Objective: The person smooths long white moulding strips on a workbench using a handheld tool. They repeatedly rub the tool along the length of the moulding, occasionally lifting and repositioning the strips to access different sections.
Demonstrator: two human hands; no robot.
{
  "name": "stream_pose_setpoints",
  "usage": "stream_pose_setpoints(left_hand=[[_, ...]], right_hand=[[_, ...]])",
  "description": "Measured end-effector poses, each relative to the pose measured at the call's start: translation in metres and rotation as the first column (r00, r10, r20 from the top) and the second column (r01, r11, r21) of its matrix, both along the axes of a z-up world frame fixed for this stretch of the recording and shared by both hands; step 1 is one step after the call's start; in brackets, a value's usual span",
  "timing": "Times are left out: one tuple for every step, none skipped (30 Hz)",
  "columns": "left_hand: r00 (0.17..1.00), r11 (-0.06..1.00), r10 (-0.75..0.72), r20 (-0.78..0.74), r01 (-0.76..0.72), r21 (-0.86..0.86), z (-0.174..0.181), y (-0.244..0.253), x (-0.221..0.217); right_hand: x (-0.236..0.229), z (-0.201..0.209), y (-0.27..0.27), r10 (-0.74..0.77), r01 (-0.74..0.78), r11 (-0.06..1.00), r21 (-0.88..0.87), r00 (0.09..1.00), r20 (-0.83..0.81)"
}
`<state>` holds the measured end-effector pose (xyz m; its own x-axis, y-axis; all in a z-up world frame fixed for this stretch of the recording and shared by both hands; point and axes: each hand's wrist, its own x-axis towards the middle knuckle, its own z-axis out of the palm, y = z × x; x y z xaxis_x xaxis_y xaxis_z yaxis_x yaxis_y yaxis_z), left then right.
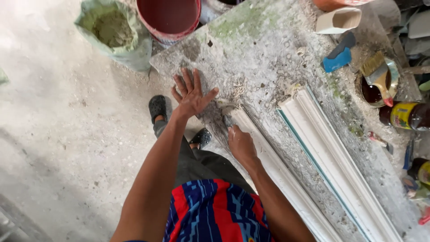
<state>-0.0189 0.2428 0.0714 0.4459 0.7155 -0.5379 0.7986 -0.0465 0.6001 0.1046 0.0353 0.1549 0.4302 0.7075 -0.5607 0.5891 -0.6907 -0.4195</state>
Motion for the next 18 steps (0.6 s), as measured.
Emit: stream_pose_setpoints(left_hand=[[1.000,1.000,0.003,0.004,-0.003,-0.009,0.001,-0.003,0.000],[1.000,1.000,0.006,0.008,-0.006,-0.018,0.002,-0.005,0.000],[1.000,1.000,-0.006,0.006,0.006,-0.015,-0.001,-0.008,-0.002],[1.000,1.000,0.012,0.025,-0.012,-0.001,-0.003,-0.011,-0.005],[0.998,0.999,0.031,0.045,-0.032,0.019,-0.005,-0.010,-0.007],[0.999,0.999,0.021,0.045,-0.022,0.029,-0.014,-0.017,-0.011],[0.991,0.984,0.060,0.117,-0.078,0.158,-0.023,-0.020,-0.014],[0.977,0.950,0.087,0.195,-0.140,0.279,-0.031,-0.022,-0.016],[0.980,0.948,0.064,0.189,-0.119,0.295,-0.024,-0.028,-0.023],[0.964,0.902,0.178,0.197,-0.239,0.359,-0.016,-0.033,-0.028],[0.936,0.837,0.277,0.217,-0.346,0.423,-0.009,-0.034,-0.033],[0.945,0.838,0.246,0.217,-0.319,0.443,-0.006,-0.035,-0.041],[0.953,0.798,0.250,0.173,-0.304,0.521,-0.004,-0.033,-0.045],[0.957,0.751,0.259,0.132,-0.286,0.596,-0.002,-0.031,-0.048],[0.967,0.752,0.215,0.133,-0.251,0.609,0.018,-0.025,-0.049],[0.978,0.832,0.198,0.068,-0.204,0.516,0.037,-0.020,-0.050],[0.987,0.901,0.161,-0.005,-0.145,0.408,0.055,-0.016,-0.052],[0.994,0.904,0.106,-0.011,-0.092,0.417,0.054,-0.012,-0.053]], right_hand=[[0.001,0.003,-0.003,0.069,-0.068,0.997,-0.031,0.997,0.042],[0.001,0.005,-0.005,0.139,-0.133,0.989,-0.066,0.987,0.082],[0.008,0.008,-0.028,0.126,-0.121,0.991,-0.062,0.989,0.080],[0.014,0.012,-0.050,0.125,-0.118,0.985,-0.122,0.991,0.049],[0.021,0.015,-0.070,0.123,-0.118,0.977,-0.175,0.992,0.018],[0.029,0.014,-0.096,0.112,-0.108,0.980,-0.165,0.993,0.019],[0.037,0.011,-0.120,0.136,-0.126,0.972,-0.197,0.990,0.036],[0.045,0.009,-0.145,0.160,-0.144,0.963,-0.230,0.986,0.052],[0.045,0.022,-0.148,0.139,-0.126,0.969,-0.213,0.989,0.047],[0.046,0.035,-0.152,0.091,-0.083,0.966,-0.244,0.996,0.023],[0.045,0.047,-0.156,0.034,-0.033,0.962,-0.270,0.999,0.000],[0.045,0.050,-0.162,0.005,-0.006,0.968,-0.250,1.000,-0.005],[0.046,0.053,-0.169,-0.057,0.048,0.950,-0.309,0.998,-0.022],[0.048,0.055,-0.176,-0.121,0.099,0.925,-0.368,0.992,-0.037],[0.050,0.036,-0.200,-0.163,0.138,0.925,-0.353,0.986,-0.042],[0.051,0.015,-0.224,-0.100,0.078,0.930,-0.358,0.994,-0.043],[0.043,-0.005,-0.252,-0.050,0.029,0.928,-0.371,0.998,-0.047],[0.035,-0.008,-0.253,-0.105,0.078,0.928,-0.364,0.993,-0.054]])
